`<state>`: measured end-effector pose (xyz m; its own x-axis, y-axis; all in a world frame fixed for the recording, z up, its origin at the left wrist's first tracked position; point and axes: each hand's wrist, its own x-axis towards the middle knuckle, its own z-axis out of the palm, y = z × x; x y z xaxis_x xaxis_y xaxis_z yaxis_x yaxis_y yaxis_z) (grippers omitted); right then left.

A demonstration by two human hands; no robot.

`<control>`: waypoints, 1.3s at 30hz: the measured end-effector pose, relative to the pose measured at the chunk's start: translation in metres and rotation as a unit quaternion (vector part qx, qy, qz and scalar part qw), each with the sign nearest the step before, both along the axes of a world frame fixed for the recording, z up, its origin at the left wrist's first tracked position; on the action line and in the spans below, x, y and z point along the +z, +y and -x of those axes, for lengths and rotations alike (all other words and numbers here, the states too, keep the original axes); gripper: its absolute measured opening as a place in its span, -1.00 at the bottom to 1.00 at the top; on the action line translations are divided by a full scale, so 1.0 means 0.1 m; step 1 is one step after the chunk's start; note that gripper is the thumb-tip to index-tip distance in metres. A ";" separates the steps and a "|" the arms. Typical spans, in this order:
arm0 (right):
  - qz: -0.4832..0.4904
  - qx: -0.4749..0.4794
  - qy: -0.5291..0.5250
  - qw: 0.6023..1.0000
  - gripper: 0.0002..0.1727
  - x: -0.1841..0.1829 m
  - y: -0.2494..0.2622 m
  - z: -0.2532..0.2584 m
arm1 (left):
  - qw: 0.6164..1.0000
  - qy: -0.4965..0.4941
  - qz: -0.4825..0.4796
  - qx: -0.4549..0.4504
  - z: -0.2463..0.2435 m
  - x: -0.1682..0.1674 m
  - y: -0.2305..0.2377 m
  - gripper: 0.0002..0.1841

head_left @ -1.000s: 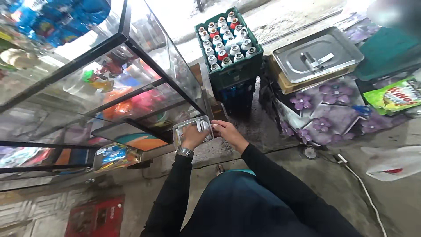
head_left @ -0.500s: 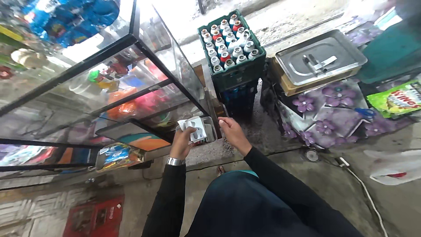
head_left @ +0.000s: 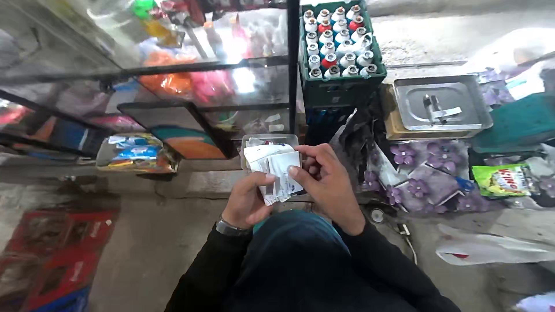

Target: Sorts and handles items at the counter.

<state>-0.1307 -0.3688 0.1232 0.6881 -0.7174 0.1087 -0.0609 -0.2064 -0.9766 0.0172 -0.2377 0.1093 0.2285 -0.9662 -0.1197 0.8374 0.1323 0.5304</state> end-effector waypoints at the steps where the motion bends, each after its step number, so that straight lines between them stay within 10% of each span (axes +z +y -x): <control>1: 0.004 0.000 0.003 1.000 -0.49 0.02 0.04 0.01 | 1.000 0.005 0.004 0.000 0.03 0.00 0.04 -0.66; 39: 0.012 0.092 -0.087 0.992 -0.47 0.13 0.22 -0.09 | 0.986 -0.159 -0.046 0.028 -0.25 0.24 0.36 -0.67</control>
<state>-0.1220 -0.3473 0.1361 0.7762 -0.5773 0.2533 0.1492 -0.2223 -0.9635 0.0424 -0.2014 0.1333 0.3214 -0.9392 -0.1206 0.6189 0.1120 0.7774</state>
